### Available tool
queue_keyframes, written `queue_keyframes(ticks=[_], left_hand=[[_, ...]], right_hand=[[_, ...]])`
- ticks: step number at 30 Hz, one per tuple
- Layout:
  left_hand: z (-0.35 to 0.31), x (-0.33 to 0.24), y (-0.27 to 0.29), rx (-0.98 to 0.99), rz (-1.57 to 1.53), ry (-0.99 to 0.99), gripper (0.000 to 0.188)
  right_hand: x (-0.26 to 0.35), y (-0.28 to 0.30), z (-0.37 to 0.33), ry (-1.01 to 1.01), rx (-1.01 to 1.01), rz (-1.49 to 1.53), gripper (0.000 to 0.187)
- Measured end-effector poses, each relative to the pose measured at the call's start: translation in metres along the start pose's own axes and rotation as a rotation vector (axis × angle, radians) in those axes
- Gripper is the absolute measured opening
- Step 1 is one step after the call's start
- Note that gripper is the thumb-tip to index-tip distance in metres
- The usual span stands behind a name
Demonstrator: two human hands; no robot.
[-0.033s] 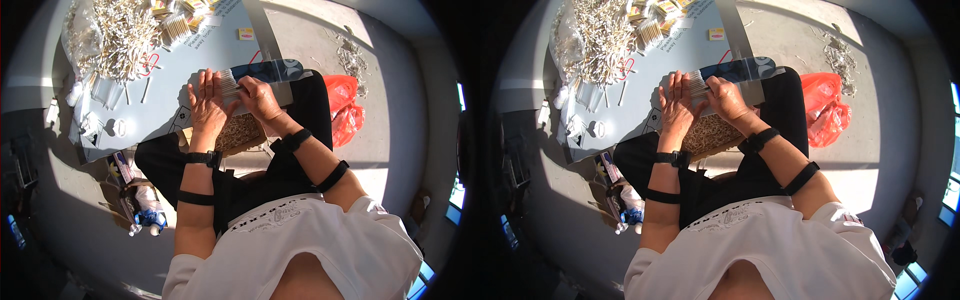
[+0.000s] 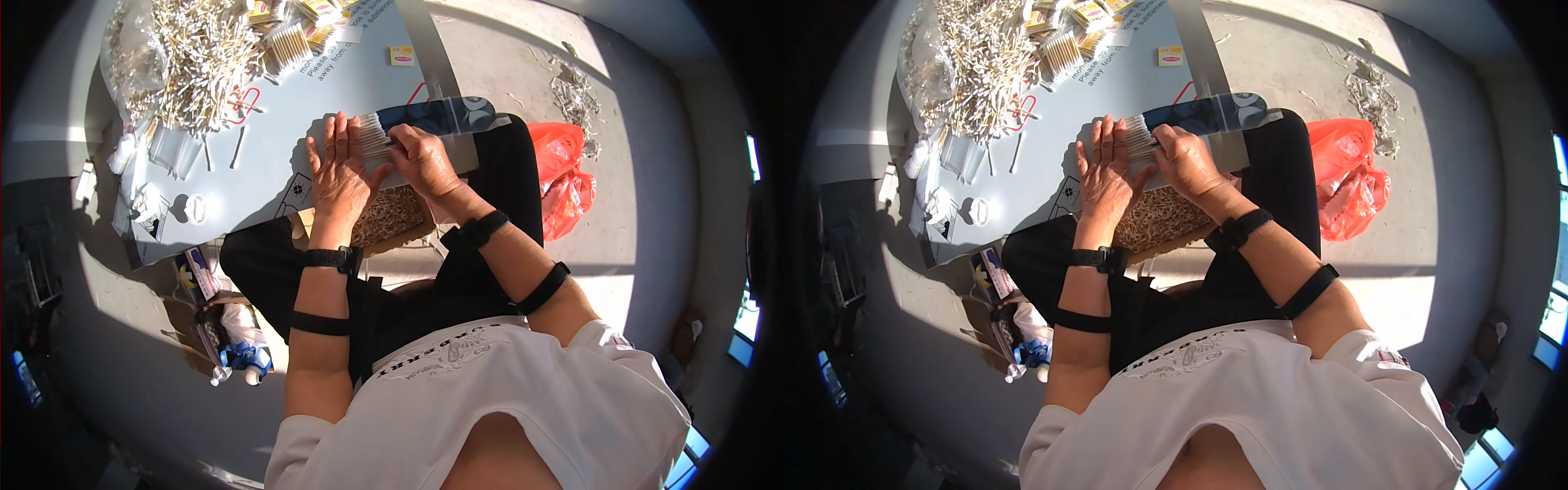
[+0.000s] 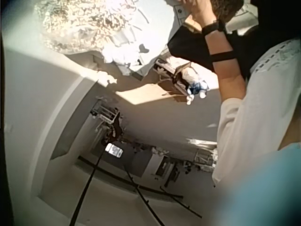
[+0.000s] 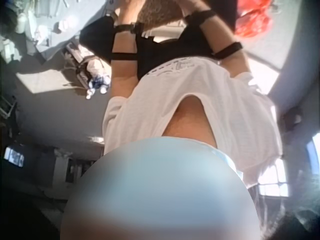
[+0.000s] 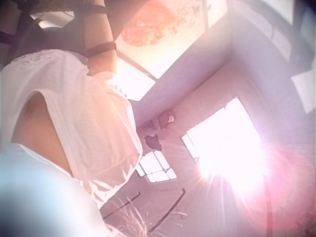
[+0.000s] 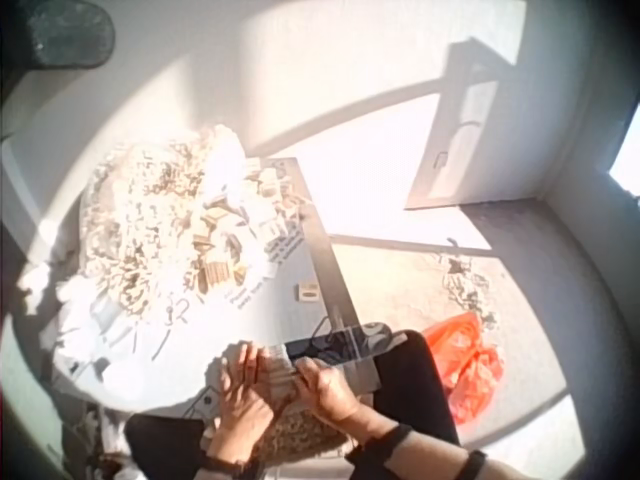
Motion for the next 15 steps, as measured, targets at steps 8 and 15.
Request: queue_keyframes(ticks=[8, 15], left_hand=[[0.001, 0.0, 0.0, -0.007, 0.016, -0.009, 0.093], [0.0, 0.002, -0.001, 0.036, 0.026, 0.003, 0.091]], right_hand=[[-0.004, 0.0, 0.001, 0.023, 0.146, -0.031, 0.019], [-0.003, -0.002, 0.012, 0.0, 0.146, 0.043, 0.023]])
Point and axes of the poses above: each hand's wrist, its own z-axis towards the middle knuckle, its own y-axis out of the back of the hand, x = y × z, the point moved 4 cm from there along z, towards the middle knuckle, and after that the axes turned 14 degrees about y, right-handed, at the moved point
